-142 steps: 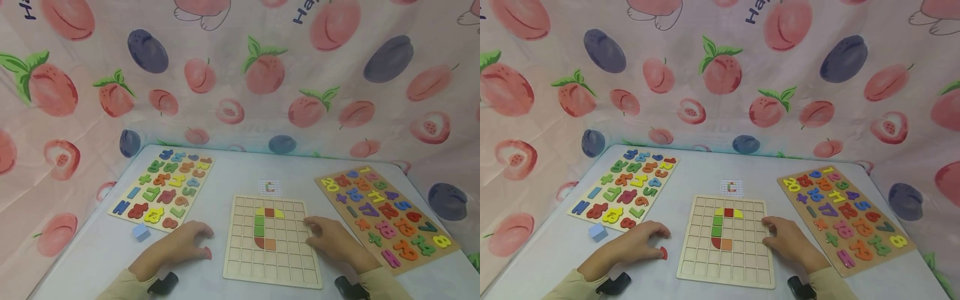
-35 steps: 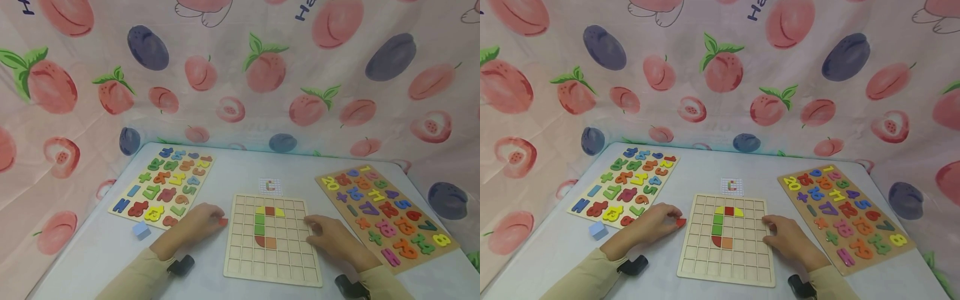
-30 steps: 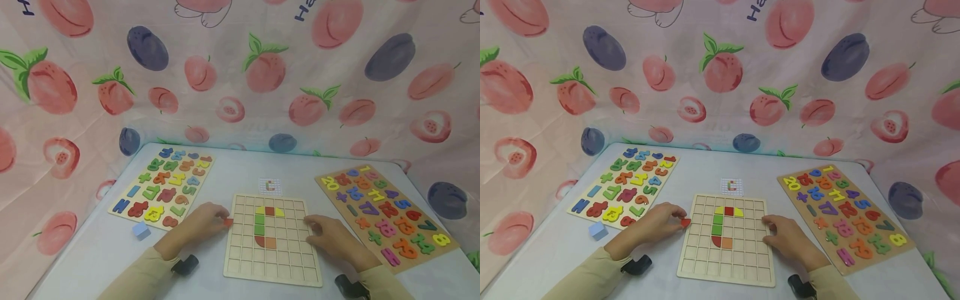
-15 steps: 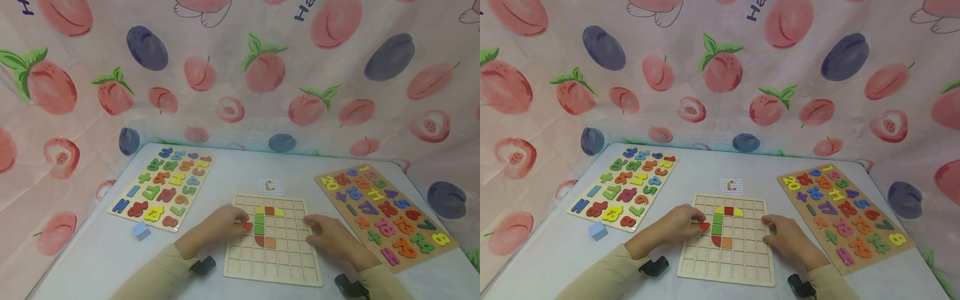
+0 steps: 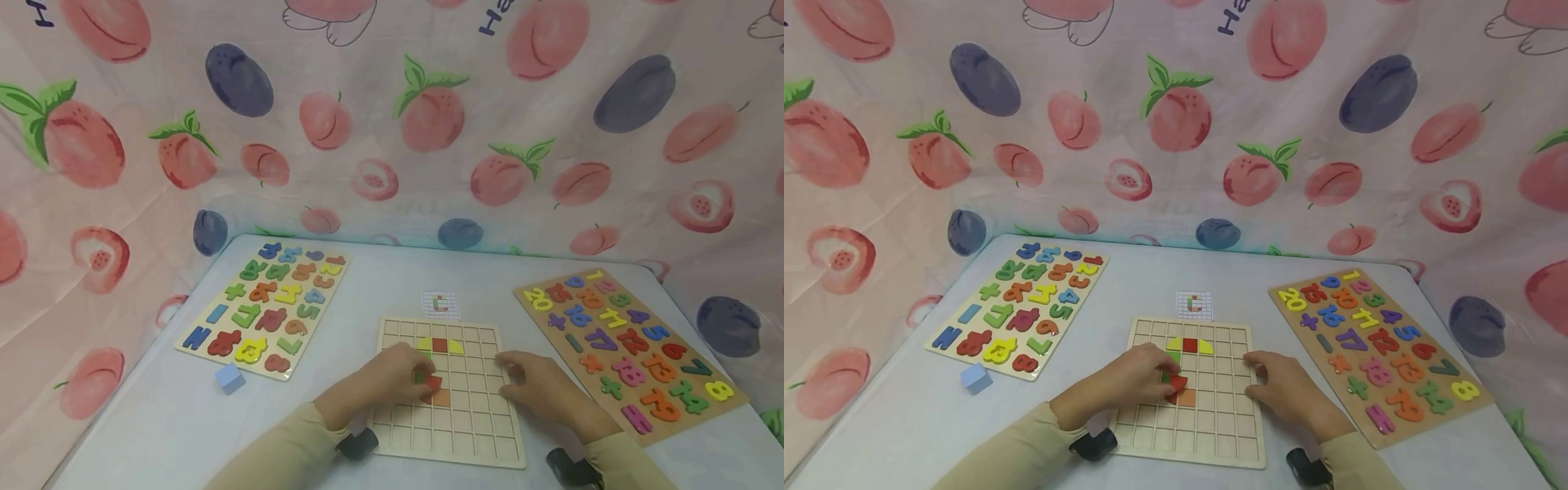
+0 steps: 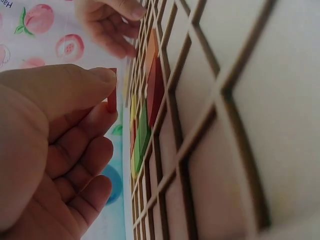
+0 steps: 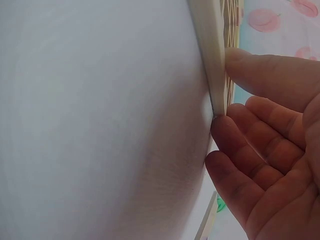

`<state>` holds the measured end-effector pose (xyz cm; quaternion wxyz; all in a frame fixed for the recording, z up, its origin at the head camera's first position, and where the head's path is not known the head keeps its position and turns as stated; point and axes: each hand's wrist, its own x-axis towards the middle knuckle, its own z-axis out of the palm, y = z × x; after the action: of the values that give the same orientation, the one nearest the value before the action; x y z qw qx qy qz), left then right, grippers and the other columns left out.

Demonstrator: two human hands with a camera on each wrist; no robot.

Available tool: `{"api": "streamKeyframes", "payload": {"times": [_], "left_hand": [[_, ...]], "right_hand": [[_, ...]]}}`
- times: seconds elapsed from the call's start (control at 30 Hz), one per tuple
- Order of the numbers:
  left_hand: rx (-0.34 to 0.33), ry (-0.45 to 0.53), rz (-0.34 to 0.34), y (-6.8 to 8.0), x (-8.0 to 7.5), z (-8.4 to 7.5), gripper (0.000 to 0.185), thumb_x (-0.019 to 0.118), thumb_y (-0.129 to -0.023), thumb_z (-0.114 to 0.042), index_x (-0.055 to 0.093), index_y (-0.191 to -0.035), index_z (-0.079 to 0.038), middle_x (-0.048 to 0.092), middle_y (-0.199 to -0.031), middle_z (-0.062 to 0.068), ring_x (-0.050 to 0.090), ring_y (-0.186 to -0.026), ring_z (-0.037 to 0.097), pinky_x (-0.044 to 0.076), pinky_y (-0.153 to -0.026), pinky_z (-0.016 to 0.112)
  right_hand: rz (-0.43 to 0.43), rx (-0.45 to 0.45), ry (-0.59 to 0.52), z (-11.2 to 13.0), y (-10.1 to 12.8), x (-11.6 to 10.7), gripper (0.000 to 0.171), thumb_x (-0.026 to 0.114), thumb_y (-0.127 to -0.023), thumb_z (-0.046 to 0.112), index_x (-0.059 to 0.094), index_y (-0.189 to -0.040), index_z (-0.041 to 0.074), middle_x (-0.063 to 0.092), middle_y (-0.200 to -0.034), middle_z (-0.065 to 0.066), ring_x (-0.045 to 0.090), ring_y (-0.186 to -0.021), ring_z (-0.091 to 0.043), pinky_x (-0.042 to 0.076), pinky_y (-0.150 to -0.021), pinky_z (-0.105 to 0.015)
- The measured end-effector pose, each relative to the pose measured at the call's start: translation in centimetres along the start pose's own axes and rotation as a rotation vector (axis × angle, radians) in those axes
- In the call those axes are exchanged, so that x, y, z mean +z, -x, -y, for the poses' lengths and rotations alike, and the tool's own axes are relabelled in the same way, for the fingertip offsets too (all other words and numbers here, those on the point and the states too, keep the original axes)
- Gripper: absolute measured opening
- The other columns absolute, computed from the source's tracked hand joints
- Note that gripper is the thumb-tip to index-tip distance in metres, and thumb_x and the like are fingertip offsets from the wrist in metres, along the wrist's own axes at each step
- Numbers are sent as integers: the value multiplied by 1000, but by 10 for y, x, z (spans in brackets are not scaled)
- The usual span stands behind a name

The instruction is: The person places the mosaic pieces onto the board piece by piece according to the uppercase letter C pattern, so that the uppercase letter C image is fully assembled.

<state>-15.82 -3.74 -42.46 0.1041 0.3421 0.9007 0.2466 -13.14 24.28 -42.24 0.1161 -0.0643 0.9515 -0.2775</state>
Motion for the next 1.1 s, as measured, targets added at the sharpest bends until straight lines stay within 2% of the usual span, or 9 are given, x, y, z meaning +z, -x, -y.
{"api": "streamKeyframes", "payload": {"times": [0.17,0.3,0.57,0.77,1.1], "left_hand": [[19,32,2,-3,5,-6,23,76,-90,-23,75,-110,-13,68,-99,-13,55,-93,3,47,-87,21],[41,13,-5,-6,8,-12,23,76,-90,-21,75,-111,-14,69,-102,-12,55,-95,3,47,-88,20],[25,58,6,-11,18,-18,24,75,-91,-25,75,-111,-12,70,-100,-11,56,-92,2,48,-85,20],[28,34,7,-11,22,-23,28,72,-93,-30,73,-115,-13,70,-104,-11,58,-99,4,48,-88,21],[16,-7,6,-13,24,-27,28,72,-93,-31,73,-116,-14,69,-106,-11,58,-101,4,48,-89,21]], "right_hand": [[-1,5,4,0,0,0,56,80,-81,20,61,-132,5,63,-130,-19,59,-118,-38,44,-99,-57],[0,16,11,0,-1,0,56,80,-81,20,62,-132,5,63,-130,-18,59,-118,-38,44,-100,-57],[12,21,7,-1,-2,1,57,80,-81,21,61,-133,6,63,-130,-18,59,-119,-38,44,-99,-57],[5,15,5,-2,-2,1,57,80,-81,22,61,-133,6,63,-130,-18,58,-119,-38,43,-100,-57],[8,17,-3,-2,-1,1,57,79,-81,21,61,-133,5,63,-130,-17,59,-118,-37,45,-98,-57]]}}
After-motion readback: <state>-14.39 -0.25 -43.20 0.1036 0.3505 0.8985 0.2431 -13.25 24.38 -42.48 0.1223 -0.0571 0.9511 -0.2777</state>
